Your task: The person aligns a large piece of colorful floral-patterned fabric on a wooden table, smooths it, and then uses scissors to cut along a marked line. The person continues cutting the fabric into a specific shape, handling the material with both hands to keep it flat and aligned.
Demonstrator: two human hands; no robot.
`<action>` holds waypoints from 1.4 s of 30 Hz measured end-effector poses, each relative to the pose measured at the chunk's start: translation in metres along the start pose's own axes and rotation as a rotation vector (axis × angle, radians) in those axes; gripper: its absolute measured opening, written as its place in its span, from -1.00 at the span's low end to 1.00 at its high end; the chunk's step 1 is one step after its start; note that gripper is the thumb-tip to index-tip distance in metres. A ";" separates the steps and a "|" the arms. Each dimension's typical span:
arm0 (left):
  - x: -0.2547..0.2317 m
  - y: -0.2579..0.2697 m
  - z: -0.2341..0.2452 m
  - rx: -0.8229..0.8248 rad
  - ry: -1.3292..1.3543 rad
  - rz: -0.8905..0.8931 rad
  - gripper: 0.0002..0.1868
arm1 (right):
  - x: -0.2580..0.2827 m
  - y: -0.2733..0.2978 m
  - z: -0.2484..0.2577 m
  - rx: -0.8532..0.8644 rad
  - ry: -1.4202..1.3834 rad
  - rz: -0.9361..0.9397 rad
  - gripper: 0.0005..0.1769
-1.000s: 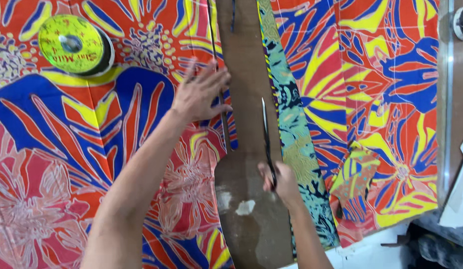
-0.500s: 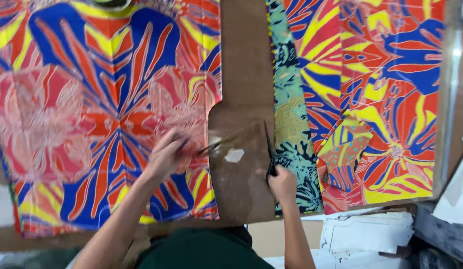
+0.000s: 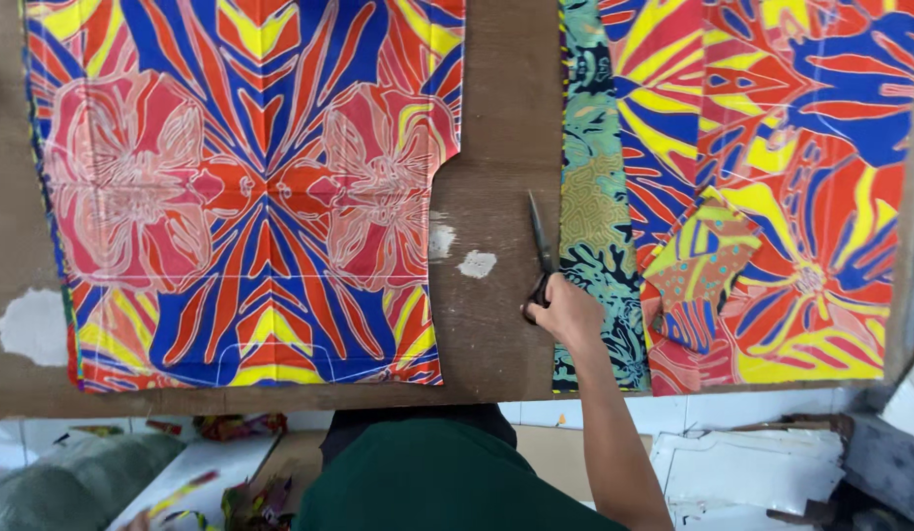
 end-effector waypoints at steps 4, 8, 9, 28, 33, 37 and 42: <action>-0.105 -0.024 0.023 -0.310 -0.149 -0.446 -0.56 | 0.013 0.031 -0.019 -0.009 -0.039 -0.024 -0.51; -0.230 -0.131 0.023 -0.357 -0.028 -0.746 -0.55 | 0.063 0.090 -0.082 0.142 -0.509 -0.041 -0.48; -0.262 -0.169 0.019 -0.376 -0.019 -0.786 -0.63 | 0.080 0.101 -0.097 0.091 -0.731 -0.025 -0.41; -0.506 -0.366 -0.035 0.002 0.189 -0.586 -0.58 | 0.208 0.124 -0.107 0.329 -1.039 0.156 -0.25; -0.493 -0.381 -0.026 0.194 0.513 -0.434 -0.68 | 0.193 0.113 -0.084 0.386 -0.796 0.208 -0.34; -0.487 -0.388 -0.031 0.432 0.818 -0.264 -0.81 | 0.164 0.072 -0.067 0.374 -0.733 0.151 -0.46; -0.490 -0.390 -0.034 0.452 0.827 -0.264 -0.84 | 0.155 -0.037 -0.024 -0.163 -0.884 0.192 -0.54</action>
Point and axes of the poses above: each hand's wrist, its own y-axis away from the middle knuckle, its own z-axis out of the back of the hand, x = y × z, the point moved 4 cm from there along -y, towards the middle knuckle, and after that the axes turned 3 degrees about -z, right-handed, at the moved point
